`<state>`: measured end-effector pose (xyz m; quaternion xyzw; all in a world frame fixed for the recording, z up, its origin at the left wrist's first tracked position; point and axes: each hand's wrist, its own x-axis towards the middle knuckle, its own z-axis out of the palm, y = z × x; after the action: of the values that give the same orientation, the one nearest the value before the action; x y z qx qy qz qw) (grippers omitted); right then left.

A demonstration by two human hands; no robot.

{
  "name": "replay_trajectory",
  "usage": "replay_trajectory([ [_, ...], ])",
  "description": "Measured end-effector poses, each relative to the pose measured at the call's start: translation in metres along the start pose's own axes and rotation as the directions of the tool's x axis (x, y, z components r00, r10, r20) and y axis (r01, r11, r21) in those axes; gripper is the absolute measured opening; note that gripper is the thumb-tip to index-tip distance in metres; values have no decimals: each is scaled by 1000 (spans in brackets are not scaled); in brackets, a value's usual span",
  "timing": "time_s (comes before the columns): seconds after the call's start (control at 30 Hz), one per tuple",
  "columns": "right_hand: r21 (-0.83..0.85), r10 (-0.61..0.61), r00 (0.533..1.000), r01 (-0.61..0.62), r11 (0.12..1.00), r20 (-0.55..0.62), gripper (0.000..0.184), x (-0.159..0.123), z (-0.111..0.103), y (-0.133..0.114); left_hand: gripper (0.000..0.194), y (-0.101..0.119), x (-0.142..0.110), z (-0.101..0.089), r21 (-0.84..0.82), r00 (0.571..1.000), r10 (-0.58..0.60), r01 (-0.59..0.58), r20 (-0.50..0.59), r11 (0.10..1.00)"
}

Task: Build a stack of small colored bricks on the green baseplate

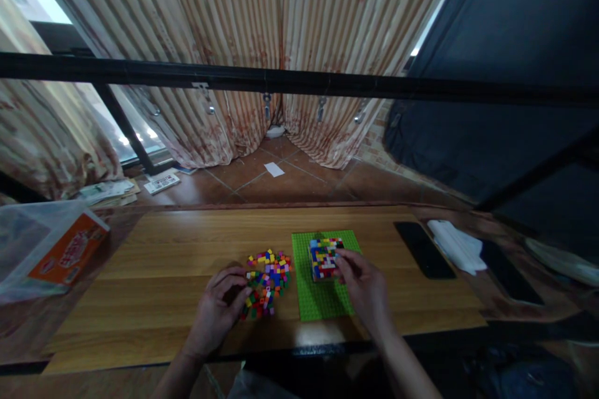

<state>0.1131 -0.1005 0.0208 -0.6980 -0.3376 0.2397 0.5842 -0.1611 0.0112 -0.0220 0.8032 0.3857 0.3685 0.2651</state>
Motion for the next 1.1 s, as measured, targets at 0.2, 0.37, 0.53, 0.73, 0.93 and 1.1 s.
replay_trajectory([
  [0.2,-316,-229,971,238,919,65,30,24,-18,2,12,-2,0,-1,-8,1000,9,-8,15,1000],
  [0.37,-517,-327,923,385,764,204,29,36,-8,1,15,-2,0,-1,-1,1000,-10,10,12,1000],
  [0.53,-638,-345,915,396,660,211,29,39,-2,5,15,-2,0,0,-5,1000,-9,9,8,1000],
  [0.73,-629,-294,951,284,724,90,27,42,1,6,14,-3,0,-1,-8,1000,-2,2,-10,1000],
  [0.93,-487,-173,979,99,868,-108,39,47,1,17,15,-2,0,-1,-16,1000,-3,3,-1,1000],
  [1.1,-103,117,976,-137,985,-183,51,57,0,32,14,1,1,-1,-19,1000,-13,13,1,1000],
])
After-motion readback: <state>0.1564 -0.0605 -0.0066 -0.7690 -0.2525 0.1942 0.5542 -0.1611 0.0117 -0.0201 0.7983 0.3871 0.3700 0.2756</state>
